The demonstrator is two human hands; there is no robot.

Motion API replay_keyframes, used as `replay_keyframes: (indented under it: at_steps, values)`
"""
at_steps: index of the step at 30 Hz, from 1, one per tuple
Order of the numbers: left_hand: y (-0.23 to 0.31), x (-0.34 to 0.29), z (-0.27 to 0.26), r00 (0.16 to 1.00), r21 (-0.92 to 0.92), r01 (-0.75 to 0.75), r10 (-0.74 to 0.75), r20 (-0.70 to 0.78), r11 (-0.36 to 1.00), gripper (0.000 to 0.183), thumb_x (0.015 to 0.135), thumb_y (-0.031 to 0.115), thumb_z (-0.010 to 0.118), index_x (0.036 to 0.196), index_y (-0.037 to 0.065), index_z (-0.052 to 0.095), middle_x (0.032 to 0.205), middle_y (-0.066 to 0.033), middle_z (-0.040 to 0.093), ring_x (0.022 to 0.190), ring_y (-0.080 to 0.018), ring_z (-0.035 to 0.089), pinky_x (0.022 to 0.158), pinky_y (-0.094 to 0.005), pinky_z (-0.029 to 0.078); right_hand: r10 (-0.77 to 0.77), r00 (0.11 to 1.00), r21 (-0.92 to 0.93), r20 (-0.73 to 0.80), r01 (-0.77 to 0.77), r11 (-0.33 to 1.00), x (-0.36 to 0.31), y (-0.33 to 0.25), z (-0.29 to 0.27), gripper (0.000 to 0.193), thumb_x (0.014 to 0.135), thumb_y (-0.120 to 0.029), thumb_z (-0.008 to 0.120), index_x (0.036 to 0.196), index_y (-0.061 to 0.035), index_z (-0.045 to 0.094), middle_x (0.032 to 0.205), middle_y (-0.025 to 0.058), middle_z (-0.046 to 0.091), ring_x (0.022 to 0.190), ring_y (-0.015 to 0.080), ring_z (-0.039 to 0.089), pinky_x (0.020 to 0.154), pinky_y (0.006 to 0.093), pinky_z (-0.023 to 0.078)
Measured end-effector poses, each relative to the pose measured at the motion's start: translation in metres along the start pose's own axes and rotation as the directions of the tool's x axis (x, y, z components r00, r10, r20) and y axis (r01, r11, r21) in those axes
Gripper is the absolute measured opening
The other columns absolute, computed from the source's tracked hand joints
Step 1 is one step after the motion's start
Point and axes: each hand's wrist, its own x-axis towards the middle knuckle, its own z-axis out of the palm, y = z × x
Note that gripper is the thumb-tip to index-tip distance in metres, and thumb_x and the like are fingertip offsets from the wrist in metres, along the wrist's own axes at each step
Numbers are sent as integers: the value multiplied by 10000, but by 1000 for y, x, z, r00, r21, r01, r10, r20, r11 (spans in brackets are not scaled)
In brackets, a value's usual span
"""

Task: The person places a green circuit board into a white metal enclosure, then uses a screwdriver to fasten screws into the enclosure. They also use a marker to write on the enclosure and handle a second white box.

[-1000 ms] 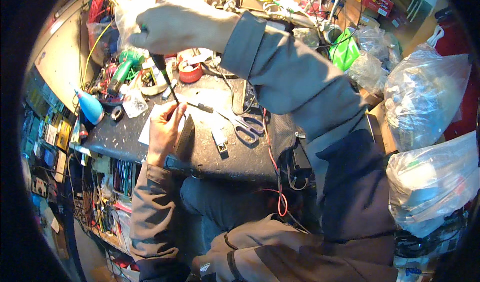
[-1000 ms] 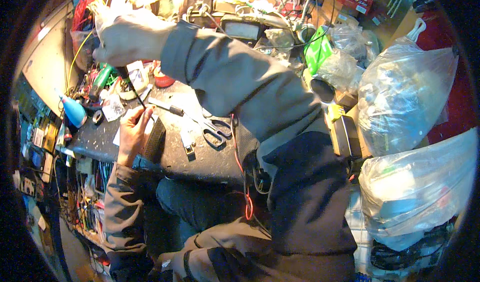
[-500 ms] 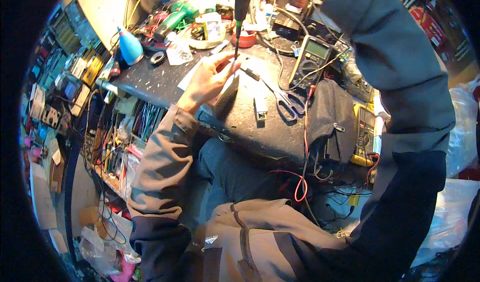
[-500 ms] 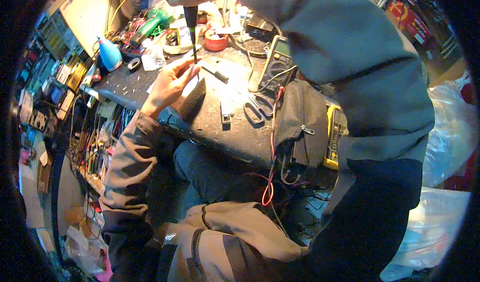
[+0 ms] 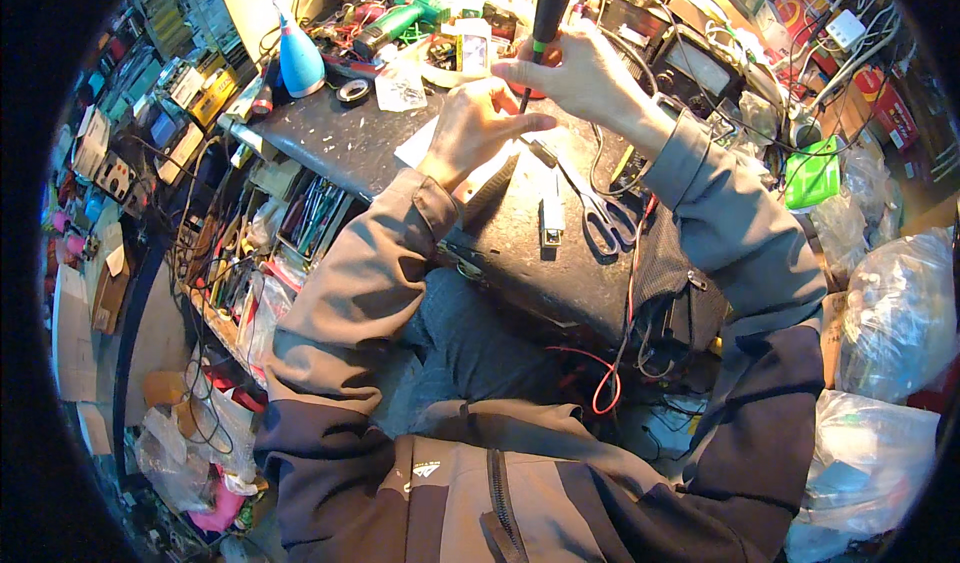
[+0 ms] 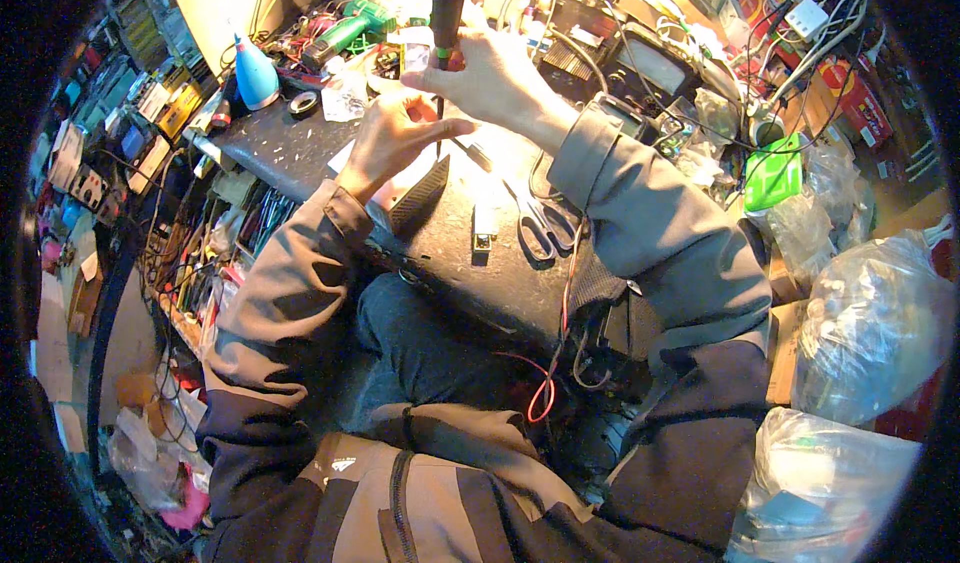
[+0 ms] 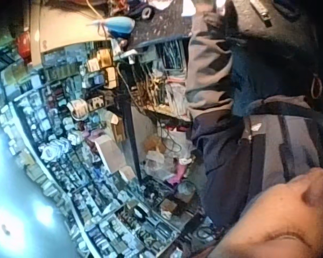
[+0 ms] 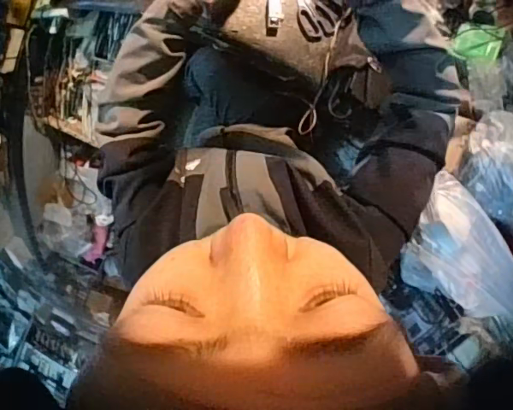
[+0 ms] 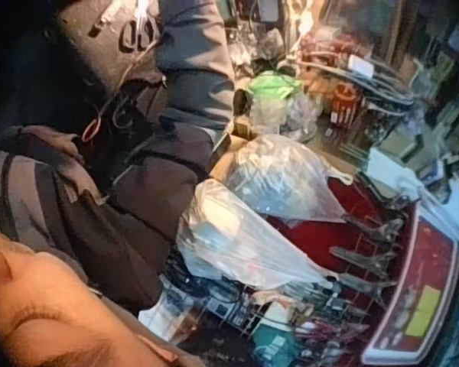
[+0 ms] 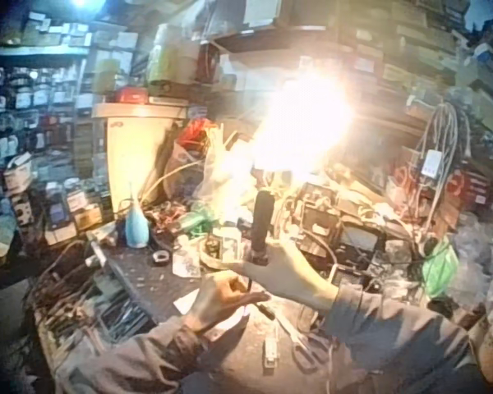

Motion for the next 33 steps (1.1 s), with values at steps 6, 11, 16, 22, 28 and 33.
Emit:
replay_keyframes:
  at_steps: [6, 11, 16, 22, 28, 33]
  values:
    - [-1, -9, -20, 961, 15, 142, -141, 238, 990, 413, 868, 426, 759, 1086, 75, 735, 633, 58, 437, 587, -74, 384, 527, -253, 319, -36, 996, 201, 77, 20, 979, 3, 3, -7, 380, 767, -312, 838, 1010, -56, 698, 716, 36, 655, 646, 126, 617, 595, 281, 488]
    - [-3, -11, -16, 948, -187, 177, -117, 298, 966, 228, 953, 234, 682, 1111, 75, 725, 711, 78, 542, 686, -42, 470, 603, -221, 381, -105, 974, 658, 202, -56, 751, 0, 7, -10, 376, 830, -98, 774, 1159, -7, 616, 977, 92, 708, 892, 134, 663, 779, 263, 539]
    - [-9, -4, -4, 969, -249, 190, -140, 206, 950, 238, 906, 237, 735, 1059, 54, 729, 821, 35, 681, 808, -37, 579, 734, -203, 457, -56, 992, 293, 116, 20, 956, -6, 14, 4, 407, 831, -301, 803, 1092, -24, 661, 941, 64, 694, 860, 121, 639, 778, 286, 527]
    - [-7, -4, -6, 968, -81, 131, -110, 225, 988, 338, 800, 328, 828, 972, 57, 721, 762, -4, 661, 721, -58, 559, 644, -251, 449, 119, 985, 194, 123, -141, 971, -10, 20, 8, 376, 815, -290, 811, 1071, -38, 699, 788, 23, 662, 712, 87, 601, 667, 235, 490]
    - [-14, -4, -20, 889, 51, 64, -80, 451, 997, 235, 814, 235, 777, 960, 59, 721, 726, -81, 644, 682, -157, 574, 656, -316, 471, -77, 983, 649, 165, -50, 759, -8, 24, 7, 346, 893, -47, 692, 1225, 5, 608, 968, 93, 720, 919, 150, 686, 876, 292, 545]
    - [-29, -1, -10, 884, 25, -18, 5, 467, 1000, 170, 823, 184, 724, 913, 40, 711, 795, -115, 691, 741, -185, 643, 709, -322, 510, -16, 992, 335, 125, -27, 942, -7, 27, 2, 331, 885, -109, 734, 1174, 15, 631, 1000, 91, 713, 906, 136, 680, 863, 288, 545]
